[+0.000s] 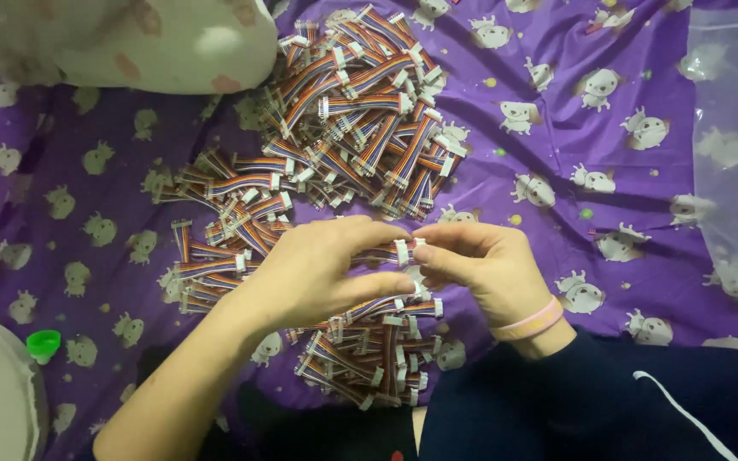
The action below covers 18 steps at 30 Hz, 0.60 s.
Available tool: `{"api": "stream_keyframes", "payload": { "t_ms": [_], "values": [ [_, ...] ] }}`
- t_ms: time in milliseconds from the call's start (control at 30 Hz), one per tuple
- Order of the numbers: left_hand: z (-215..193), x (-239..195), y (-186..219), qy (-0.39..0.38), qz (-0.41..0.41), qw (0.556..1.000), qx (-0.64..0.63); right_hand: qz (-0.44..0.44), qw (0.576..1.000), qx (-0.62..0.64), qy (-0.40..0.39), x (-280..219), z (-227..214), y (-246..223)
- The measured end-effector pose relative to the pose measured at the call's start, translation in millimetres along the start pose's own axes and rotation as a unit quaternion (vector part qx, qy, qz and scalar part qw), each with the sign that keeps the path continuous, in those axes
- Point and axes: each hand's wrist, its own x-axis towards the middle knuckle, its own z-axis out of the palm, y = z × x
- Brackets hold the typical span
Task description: Inspecting and sorting small electronic ribbon cables with connectors on a flat surface.
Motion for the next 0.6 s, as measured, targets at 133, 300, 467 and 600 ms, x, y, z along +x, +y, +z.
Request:
{"api": "stream_keyframes", "payload": {
  "t_ms": [133,300,467,600],
  "values": [
    [12.5,-2.6,-4.9,0.013,-0.03,0.999,-0.001,0.02,0.999,0.048,-0.007,0.0,-1.8,5.0],
    [25.0,-6.6,-14.8,0.08,-0.018,0.992,-0.097,-0.012,0.998,0.049,-0.037,-5.9,-1.2,4.6],
    [34.2,-12.4,-16.8,0.083,-0.032,0.98,-0.178,-0.053,0.997,0.021,-0.052,-10.4,-6.6,14.1],
    [39.8,-12.0,-18.7,0.094,-0.014,0.975,-0.2,-0.088,0.993,0.006,-0.074,-11.0,-5.1,12.8]
  ]
}}
